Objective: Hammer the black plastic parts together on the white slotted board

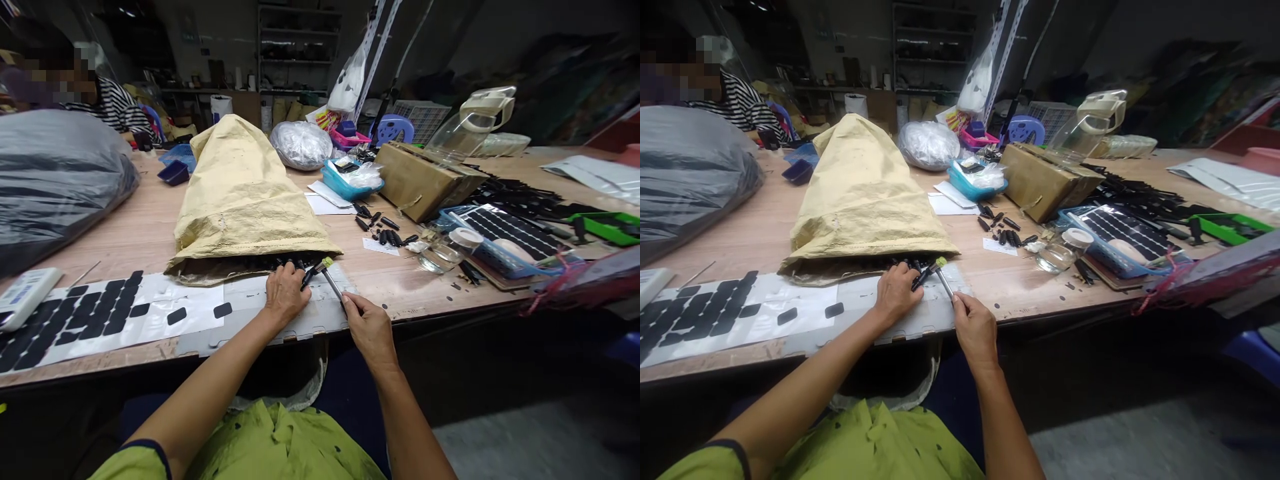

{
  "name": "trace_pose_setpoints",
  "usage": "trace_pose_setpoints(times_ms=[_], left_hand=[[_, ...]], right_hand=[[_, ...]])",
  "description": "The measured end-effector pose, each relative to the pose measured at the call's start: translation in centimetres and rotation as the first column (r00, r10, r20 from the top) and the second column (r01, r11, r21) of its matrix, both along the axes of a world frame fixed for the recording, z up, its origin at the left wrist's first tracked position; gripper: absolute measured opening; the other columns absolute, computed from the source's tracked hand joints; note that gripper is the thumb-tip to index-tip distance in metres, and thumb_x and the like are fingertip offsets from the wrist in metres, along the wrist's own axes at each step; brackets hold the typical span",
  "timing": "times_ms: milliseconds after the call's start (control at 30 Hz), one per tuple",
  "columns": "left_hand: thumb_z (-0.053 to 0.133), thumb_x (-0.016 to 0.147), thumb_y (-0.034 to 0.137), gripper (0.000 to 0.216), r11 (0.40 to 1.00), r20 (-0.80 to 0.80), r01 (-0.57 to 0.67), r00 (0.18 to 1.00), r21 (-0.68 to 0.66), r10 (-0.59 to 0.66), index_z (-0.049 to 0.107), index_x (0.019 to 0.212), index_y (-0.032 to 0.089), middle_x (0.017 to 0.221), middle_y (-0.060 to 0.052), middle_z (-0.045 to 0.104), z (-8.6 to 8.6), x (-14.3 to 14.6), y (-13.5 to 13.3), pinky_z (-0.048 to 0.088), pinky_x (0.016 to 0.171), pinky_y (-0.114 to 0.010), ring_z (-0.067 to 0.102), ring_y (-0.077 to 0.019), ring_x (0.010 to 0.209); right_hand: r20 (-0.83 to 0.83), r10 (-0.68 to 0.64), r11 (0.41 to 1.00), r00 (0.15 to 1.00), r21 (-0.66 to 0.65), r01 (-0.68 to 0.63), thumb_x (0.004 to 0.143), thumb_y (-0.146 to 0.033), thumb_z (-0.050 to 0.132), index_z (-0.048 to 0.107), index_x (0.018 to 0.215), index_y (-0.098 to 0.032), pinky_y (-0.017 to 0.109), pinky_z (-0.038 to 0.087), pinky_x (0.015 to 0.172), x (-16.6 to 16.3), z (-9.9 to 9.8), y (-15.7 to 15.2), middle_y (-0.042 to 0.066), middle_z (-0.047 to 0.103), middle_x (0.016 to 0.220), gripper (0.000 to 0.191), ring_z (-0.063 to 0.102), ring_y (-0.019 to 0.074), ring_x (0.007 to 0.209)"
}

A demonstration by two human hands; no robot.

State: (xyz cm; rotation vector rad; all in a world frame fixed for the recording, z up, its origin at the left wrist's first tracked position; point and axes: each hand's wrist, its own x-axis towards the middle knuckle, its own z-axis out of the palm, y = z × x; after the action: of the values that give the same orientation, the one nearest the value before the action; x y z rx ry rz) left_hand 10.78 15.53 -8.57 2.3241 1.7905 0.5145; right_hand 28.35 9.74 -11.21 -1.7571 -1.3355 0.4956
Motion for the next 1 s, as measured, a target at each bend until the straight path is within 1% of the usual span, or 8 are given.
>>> trace_pose_setpoints(times_ms=[133, 267, 433, 567, 667, 767, 900, 1000], left_hand=[[0.061, 0.086, 0.033, 0.020, 1.000, -0.004, 0.007, 1.000, 0.022, -0.007, 0.068, 0.101, 0.021, 0.101, -0.008, 0.058, -0.4, -0.1, -0.1, 0.042, 0.084, -0.039, 0.053, -0.0257, 0.097], [0.060, 0.088, 0.036, 0.020, 1.000, 0.031, 0.016, 0.999, -0.005, -0.016, 0.070, 0.103, 0.024, 0.102, -0.006, 0.058, -0.6, -0.6, 0.1, 0.041, 0.084, -0.037, 0.053, -0.0230, 0.097], [0.061, 0.088, 0.030, 0.018, 0.992, 0.061, 0.126, 0.990, 0.018, -0.127, 0.072, 0.103, 0.026, 0.100, -0.003, 0.062, -0.4, -2.1, -0.5, 0.041, 0.084, -0.035, 0.056, -0.0195, 0.093], [0.062, 0.087, 0.028, 0.018, 0.973, 0.120, 0.229, 0.967, -0.029, -0.224, 0.073, 0.102, 0.025, 0.093, -0.003, 0.065, -0.3, -4.9, -1.8, 0.043, 0.083, -0.035, 0.058, -0.0204, 0.092], [0.063, 0.086, 0.027, 0.018, 0.968, 0.212, 0.240, 0.952, -0.072, -0.220, 0.073, 0.100, 0.024, 0.091, -0.004, 0.066, -0.5, -7.4, -2.4, 0.044, 0.080, -0.033, 0.058, -0.0199, 0.090], [0.063, 0.084, 0.025, 0.019, 0.974, 0.316, 0.216, 0.931, -0.072, -0.183, 0.073, 0.100, 0.022, 0.090, -0.004, 0.066, -0.9, -8.9, -2.6, 0.045, 0.081, -0.032, 0.058, -0.0194, 0.088], [0.065, 0.083, 0.026, 0.019, 0.980, 0.347, 0.191, 0.924, -0.051, -0.162, 0.073, 0.100, 0.022, 0.086, -0.003, 0.064, -1.5, -9.2, -2.6, 0.045, 0.079, -0.031, 0.057, -0.0187, 0.085], [0.066, 0.082, 0.028, 0.020, 0.985, 0.327, 0.170, 0.934, -0.043, -0.147, 0.074, 0.099, 0.021, 0.083, -0.003, 0.063, -1.6, -9.0, -2.6, 0.044, 0.078, -0.031, 0.056, -0.0187, 0.084]], right_hand=[[0.003, -0.010, 1.000, 1.000, -0.018, 0.010, 0.083, -0.047, 0.053, 0.077, 0.097, -0.022, 0.039, 0.051, 0.088, 0.0, 0.0, -0.1, 0.009, 0.076, 0.100, 0.037, 0.069, 0.0270, 0.098], [-0.006, -0.011, 1.000, 1.000, -0.014, 0.011, 0.083, -0.047, 0.055, 0.077, 0.097, -0.023, 0.039, 0.052, 0.089, 0.0, -0.1, -0.1, 0.007, 0.076, 0.100, 0.036, 0.069, 0.0268, 0.098], [-0.102, -0.001, 1.000, 0.995, -0.012, 0.000, 0.082, -0.051, 0.056, 0.076, 0.099, -0.019, 0.037, 0.053, 0.084, 0.5, -0.3, -0.3, 0.009, 0.076, 0.097, 0.041, 0.069, 0.0269, 0.092], [-0.132, -0.006, 1.000, 0.991, -0.031, 0.002, 0.083, -0.053, 0.054, 0.075, 0.101, -0.017, 0.037, 0.054, 0.081, 0.6, -0.4, -0.4, 0.010, 0.075, 0.095, 0.045, 0.069, 0.0267, 0.089], [-0.084, -0.006, 1.000, 0.996, -0.009, 0.005, 0.083, -0.051, 0.054, 0.075, 0.101, -0.017, 0.039, 0.052, 0.088, 0.3, -0.3, -0.6, 0.010, 0.075, 0.098, 0.044, 0.068, 0.0267, 0.094], [0.012, 0.010, 0.999, 1.000, 0.048, -0.011, 0.084, -0.048, 0.053, 0.075, 0.103, -0.018, 0.038, 0.050, 0.094, -0.2, -0.4, -0.8, 0.011, 0.074, 0.106, 0.042, 0.067, 0.0260, 0.101], [0.154, 0.041, 0.998, 0.987, 0.040, -0.048, 0.087, -0.047, 0.051, 0.074, 0.105, -0.020, 0.039, 0.050, 0.092, -0.6, -0.4, -1.0, 0.010, 0.073, 0.109, 0.040, 0.067, 0.0250, 0.101], [0.191, 0.070, 0.996, 0.979, 0.038, -0.079, 0.089, -0.044, 0.051, 0.074, 0.107, -0.021, 0.039, 0.051, 0.091, -0.8, -0.3, -1.3, 0.009, 0.073, 0.108, 0.037, 0.067, 0.0246, 0.100]])
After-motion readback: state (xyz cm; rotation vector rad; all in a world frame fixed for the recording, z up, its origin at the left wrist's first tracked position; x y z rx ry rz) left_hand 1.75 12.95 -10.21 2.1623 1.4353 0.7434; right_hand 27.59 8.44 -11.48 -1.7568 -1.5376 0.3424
